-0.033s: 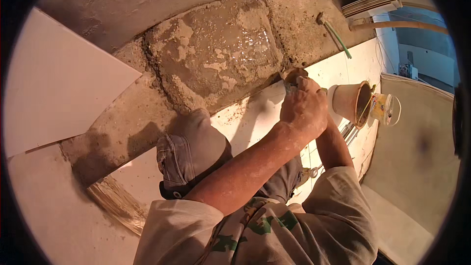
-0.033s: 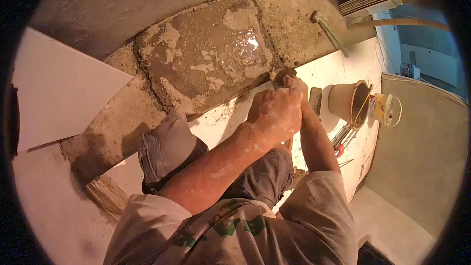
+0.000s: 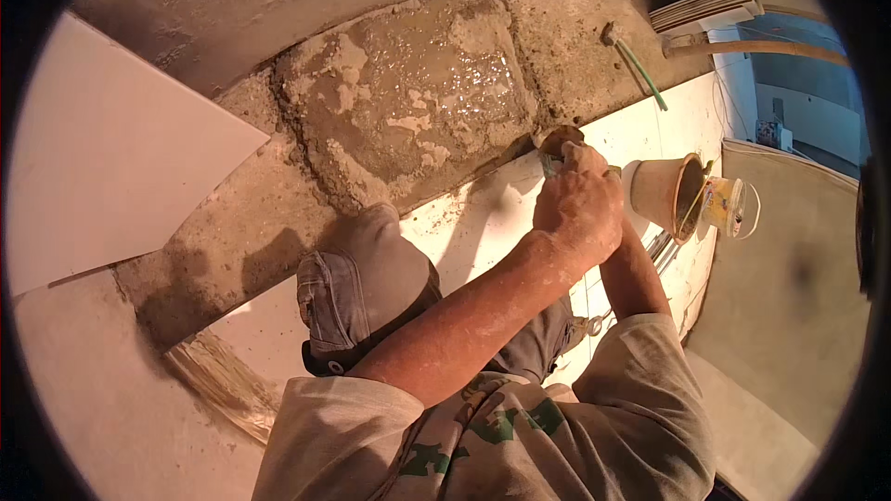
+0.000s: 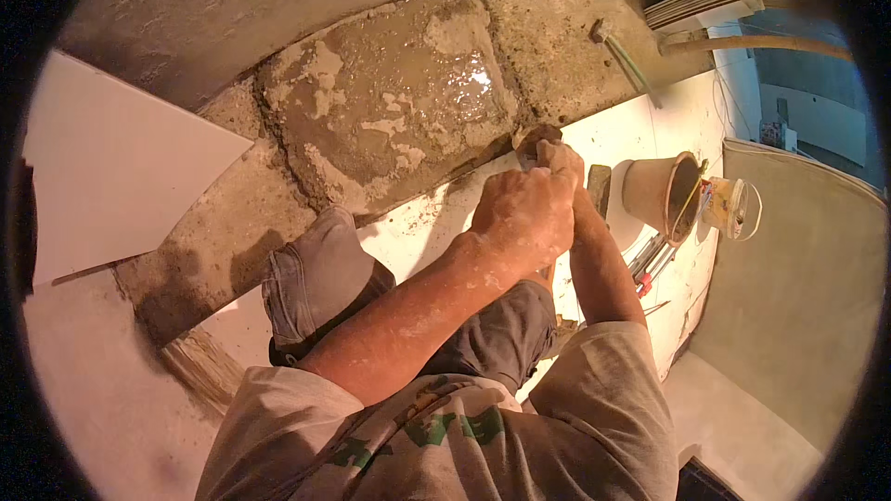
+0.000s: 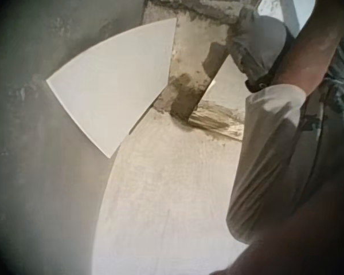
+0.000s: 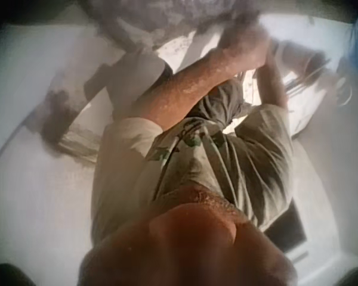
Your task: Apply cement to the floor and lay a large floor tile.
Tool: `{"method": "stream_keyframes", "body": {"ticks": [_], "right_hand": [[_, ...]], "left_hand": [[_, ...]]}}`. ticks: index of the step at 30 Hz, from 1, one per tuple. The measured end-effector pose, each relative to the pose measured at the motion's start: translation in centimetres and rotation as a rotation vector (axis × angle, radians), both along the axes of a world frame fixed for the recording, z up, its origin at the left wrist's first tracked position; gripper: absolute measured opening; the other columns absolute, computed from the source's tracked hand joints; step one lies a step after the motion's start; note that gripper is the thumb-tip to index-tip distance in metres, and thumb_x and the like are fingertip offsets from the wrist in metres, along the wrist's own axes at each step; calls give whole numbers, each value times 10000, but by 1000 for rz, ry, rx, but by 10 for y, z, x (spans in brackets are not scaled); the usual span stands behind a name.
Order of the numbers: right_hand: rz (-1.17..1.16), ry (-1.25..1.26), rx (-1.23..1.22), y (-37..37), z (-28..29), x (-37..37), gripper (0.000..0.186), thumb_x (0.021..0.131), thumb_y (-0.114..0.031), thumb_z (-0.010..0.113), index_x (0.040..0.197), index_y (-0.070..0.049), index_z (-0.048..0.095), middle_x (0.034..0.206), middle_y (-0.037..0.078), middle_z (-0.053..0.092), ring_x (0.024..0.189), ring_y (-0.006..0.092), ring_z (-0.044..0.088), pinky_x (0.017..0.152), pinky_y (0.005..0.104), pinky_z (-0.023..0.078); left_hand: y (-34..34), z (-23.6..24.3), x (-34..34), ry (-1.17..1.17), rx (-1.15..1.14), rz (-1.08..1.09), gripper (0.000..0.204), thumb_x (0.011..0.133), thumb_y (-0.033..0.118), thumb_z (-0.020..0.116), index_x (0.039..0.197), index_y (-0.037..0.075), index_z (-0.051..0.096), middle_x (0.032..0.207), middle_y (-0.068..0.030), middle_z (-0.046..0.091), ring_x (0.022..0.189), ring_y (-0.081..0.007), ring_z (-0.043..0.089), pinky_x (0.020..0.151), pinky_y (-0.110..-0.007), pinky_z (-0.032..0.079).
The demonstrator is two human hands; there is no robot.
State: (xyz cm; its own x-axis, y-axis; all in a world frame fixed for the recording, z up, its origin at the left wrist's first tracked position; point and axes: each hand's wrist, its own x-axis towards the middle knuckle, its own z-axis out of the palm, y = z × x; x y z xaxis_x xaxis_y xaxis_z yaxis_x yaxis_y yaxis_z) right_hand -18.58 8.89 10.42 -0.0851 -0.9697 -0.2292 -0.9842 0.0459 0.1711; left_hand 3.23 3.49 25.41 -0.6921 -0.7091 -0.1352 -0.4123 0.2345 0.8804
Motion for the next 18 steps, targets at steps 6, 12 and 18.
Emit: {"method": "stream_keyframes", "body": {"ticks": [6, 12, 18], "right_hand": [[-58, 66, 186, -42, 10, 32, 184, 799, -173, 585, 931, -72, 663, 878, 142, 638, 902, 321, 623, 755, 417, 524], [70, 89, 249, -54, -7, 51, 150, 810, -154, 547, 889, -67, 640, 920, 154, 618, 943, 340, 590, 769, 435, 506], [252, -42, 178, -47, -8, 80, 159, 818, -178, 534, 837, -38, 607, 854, 160, 597, 881, 340, 584, 700, 428, 504]], "left_hand": [[4, -3, -7, 10, 63, -42, 194, 734, 121, 609, 894, 19, 648, 817, -190, 670, 792, -366, 672, 703, -454, 524], [9, -8, -21, -50, 17, -27, 214, 702, 154, 715, 892, 56, 699, 890, -149, 687, 875, -257, 676, 710, -369, 527], [-1, -11, -15, 89, 104, -28, 189, 748, 115, 587, 890, -6, 617, 814, -224, 652, 786, -363, 665, 734, -443, 510]]}}
